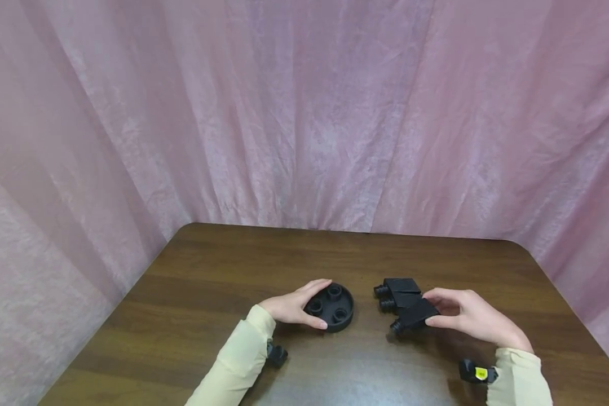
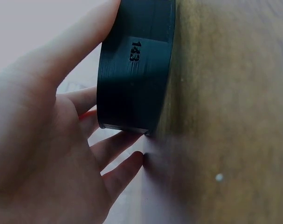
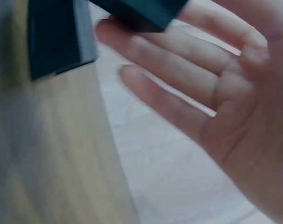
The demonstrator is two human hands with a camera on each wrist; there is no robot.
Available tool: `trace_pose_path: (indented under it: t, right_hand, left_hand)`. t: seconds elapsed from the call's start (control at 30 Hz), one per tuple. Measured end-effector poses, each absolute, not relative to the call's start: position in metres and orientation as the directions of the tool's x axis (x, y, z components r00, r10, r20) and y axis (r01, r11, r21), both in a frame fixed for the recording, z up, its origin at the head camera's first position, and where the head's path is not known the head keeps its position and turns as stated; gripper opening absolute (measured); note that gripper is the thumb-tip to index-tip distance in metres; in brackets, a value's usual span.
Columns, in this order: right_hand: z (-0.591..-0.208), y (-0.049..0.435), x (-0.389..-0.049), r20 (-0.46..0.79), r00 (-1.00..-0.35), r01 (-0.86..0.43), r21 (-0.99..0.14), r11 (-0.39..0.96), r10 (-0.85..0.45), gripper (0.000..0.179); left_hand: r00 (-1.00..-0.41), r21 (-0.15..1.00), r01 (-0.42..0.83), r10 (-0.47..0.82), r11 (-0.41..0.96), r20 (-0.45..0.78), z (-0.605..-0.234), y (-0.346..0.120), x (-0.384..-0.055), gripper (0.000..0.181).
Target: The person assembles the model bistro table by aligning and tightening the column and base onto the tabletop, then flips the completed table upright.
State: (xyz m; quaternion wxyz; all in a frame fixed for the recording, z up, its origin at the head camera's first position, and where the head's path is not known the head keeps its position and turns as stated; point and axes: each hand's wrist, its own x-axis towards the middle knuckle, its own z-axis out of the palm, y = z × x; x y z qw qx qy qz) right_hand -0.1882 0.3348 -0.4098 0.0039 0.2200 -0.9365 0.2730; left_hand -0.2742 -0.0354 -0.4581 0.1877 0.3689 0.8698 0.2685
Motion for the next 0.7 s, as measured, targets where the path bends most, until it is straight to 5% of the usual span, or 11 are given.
trace_pose_path:
  t: [0.3,0.5,0.7]
  right_hand:
    - [-0.379,0.299,-0.189,0.419,-0.844,-0.496,-0.371,0.785,-0.336,0.046]
    - [-0.361,0.261,-0.202,0.410,-0.777,-0.612,-0.314,0.726,-0.478,0.043]
    - [-0.357,0.229,-0.211,0.365,-0.752,-0.659,-0.421,0.624,-0.548,0.038]
  left_hand:
    - [-0.660,0.605,0.544,0.742,0.581,-0.119,-0.458,-0.035,-0.275,0.092]
    - [-0.658,0.608,0.535,0.741,0.587,-0.136,-0.458,-0.037,-0.274,0.091]
    - [-0.658,0.596,0.534,0.738,0.600,-0.152,-0.457,-0.036,-0.274,0.090]
